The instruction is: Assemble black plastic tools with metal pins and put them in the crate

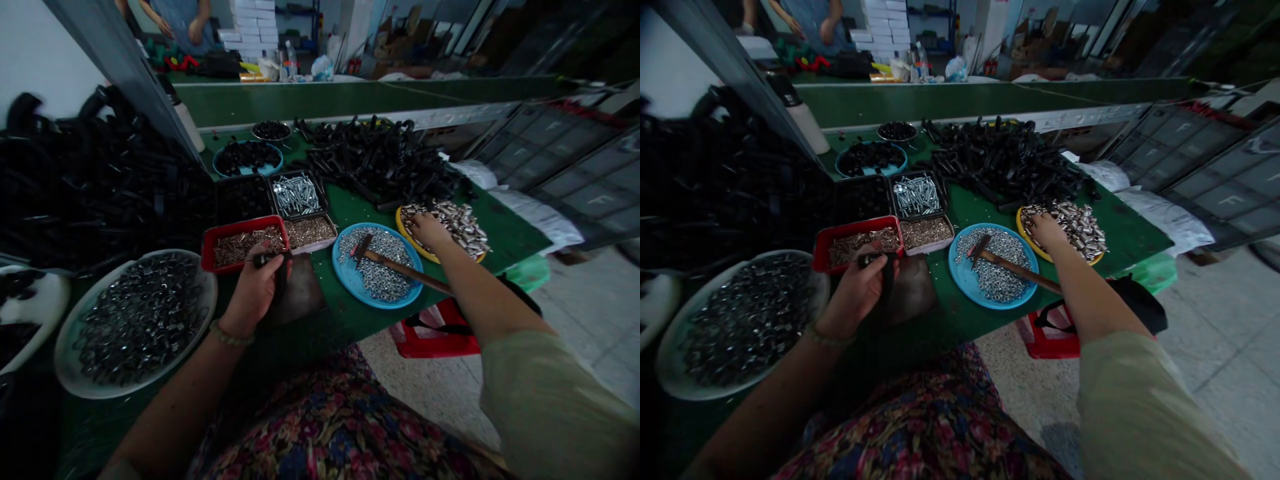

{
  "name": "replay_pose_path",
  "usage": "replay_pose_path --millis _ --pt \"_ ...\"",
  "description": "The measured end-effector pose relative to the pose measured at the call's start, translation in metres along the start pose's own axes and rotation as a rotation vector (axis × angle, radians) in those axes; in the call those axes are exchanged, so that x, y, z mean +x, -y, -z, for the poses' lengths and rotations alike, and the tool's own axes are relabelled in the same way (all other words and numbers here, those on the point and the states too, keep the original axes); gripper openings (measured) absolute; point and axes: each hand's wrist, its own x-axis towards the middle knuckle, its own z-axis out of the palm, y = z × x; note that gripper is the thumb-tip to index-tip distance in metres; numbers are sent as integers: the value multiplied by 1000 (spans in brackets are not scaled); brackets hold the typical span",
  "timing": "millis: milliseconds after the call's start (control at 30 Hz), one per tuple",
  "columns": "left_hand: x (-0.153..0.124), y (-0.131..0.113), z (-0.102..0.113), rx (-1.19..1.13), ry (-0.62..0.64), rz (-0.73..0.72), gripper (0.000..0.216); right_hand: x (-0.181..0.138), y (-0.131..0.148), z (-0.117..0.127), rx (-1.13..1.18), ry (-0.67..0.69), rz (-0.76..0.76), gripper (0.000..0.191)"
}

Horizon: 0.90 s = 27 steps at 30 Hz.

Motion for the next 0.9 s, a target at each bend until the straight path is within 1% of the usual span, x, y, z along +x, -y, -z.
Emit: replay_pose_path --millis 67,133,200,233,267,333,400,467,567,633,700,767,900 --pt "0 6 -2 2 -20 -53 61 -3 1 2 68 -69 -38 25" --pt "-1 10 -2 20 -16 -91 65 -9 5 7 126 -190 -112 32" --pt "-3 14 0 34 -4 -102 69 -19 15 10 352 -286 -146 31" --pt "-4 16 0 36 8 -99 69 -26 23 10 507 -287 -128 28" --pt "-5 18 1 36 22 -97 69 -36 35 9 661 -257 -88 26" --pt "-5 22 3 46 53 -105 67 -62 64 4 868 -131 28 27" --pt "-5 26 5 69 69 -132 65 -93 98 -4 947 8 138 30" --pt "-6 28 6 86 66 -147 63 -123 130 -12 1094 161 240 29" --pt "-11 26 9 50 54 -90 57 -154 167 -19 1223 325 277 26" --pt "-16 23 11 10 58 -52 56 -164 183 -20 1270 390 258 27" --pt "-19 21 13 -8 71 -47 58 -167 195 -19 1300 428 246 27" --pt "-20 22 15 7 73 -73 59 -168 204 -19 1324 440 248 27" --pt "-17 26 20 57 36 -142 54 -171 216 -20 1372 463 274 25"
